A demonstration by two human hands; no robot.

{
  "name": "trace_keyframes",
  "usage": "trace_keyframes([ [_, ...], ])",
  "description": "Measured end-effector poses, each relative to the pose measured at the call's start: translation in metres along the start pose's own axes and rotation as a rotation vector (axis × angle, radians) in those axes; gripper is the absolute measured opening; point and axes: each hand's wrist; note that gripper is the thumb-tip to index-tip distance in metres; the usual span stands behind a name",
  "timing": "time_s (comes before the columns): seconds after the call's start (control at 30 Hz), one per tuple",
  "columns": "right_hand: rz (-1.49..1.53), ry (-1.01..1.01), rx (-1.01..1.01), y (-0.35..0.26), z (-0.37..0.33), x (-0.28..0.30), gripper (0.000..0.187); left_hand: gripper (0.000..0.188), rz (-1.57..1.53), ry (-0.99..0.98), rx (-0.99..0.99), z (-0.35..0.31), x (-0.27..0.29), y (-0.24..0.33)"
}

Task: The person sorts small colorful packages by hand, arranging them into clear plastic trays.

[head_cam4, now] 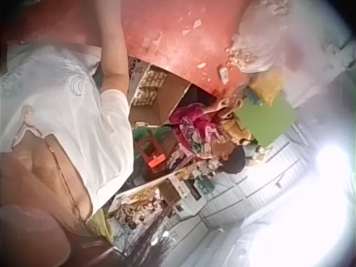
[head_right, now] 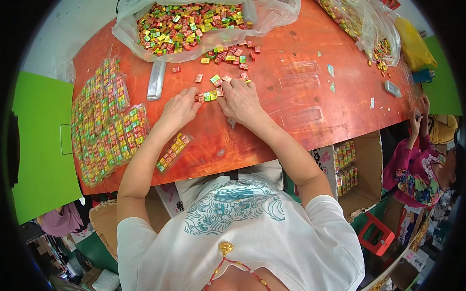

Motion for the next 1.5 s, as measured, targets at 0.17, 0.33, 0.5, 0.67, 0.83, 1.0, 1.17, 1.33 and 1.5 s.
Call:
trace_keyframes([
  [0.17, 0.061, -0.062, -0.045, 0.006, -0.009, 0.013, 0.045, 0.048, -0.077, 0.028, -0.072, -0.002, 0.000, 0.003],
  [0.33, -0.042, -0.022, 0.001, 0.007, -0.055, 0.063, 0.044, 0.052, -0.087, 0.068, -0.156, -0.005, -0.001, -0.014],
  [0.5, -0.135, -0.025, -0.153, 0.032, -0.136, 0.097, 0.040, 0.053, -0.073, 0.034, -0.144, 0.002, 0.000, -0.011],
  [0.67, -0.220, -0.049, -0.121, 0.015, -0.162, 0.083, 0.036, 0.047, -0.058, 0.001, -0.094, -0.001, 0.005, -0.008],
  [0.83, -0.095, -0.105, 0.019, -0.027, -0.152, 0.056, 0.033, 0.044, -0.041, 0.016, -0.200, 0.011, -0.004, -0.015],
  [1.0, 0.039, -0.089, 0.174, -0.058, -0.098, 0.023, 0.033, 0.044, -0.015, -0.032, -0.159, 0.013, 0.000, -0.012],
  [1.17, 0.205, -0.007, 0.226, -0.047, -0.043, 0.017, 0.032, 0.040, -0.042, 0.015, -0.207, 0.016, -0.004, -0.018],
  [1.33, 0.018, 0.043, 0.094, 0.003, -0.006, 0.013, 0.030, 0.037, -0.015, 0.010, -0.187, 0.013, 0.002, -0.012],
  [1.5, -0.021, -0.024, 0.214, 0.016, 0.001, 0.007, 0.034, 0.035, -0.005, 0.018, -0.182, 0.013, 0.002, -0.010],
])
Point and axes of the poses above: each hand's wrist, its own z-axis towards the middle knuckle, its own x-axis out of the back of the hand, y = z × x, and after that the axes turned 12 degrees about x, right-handed
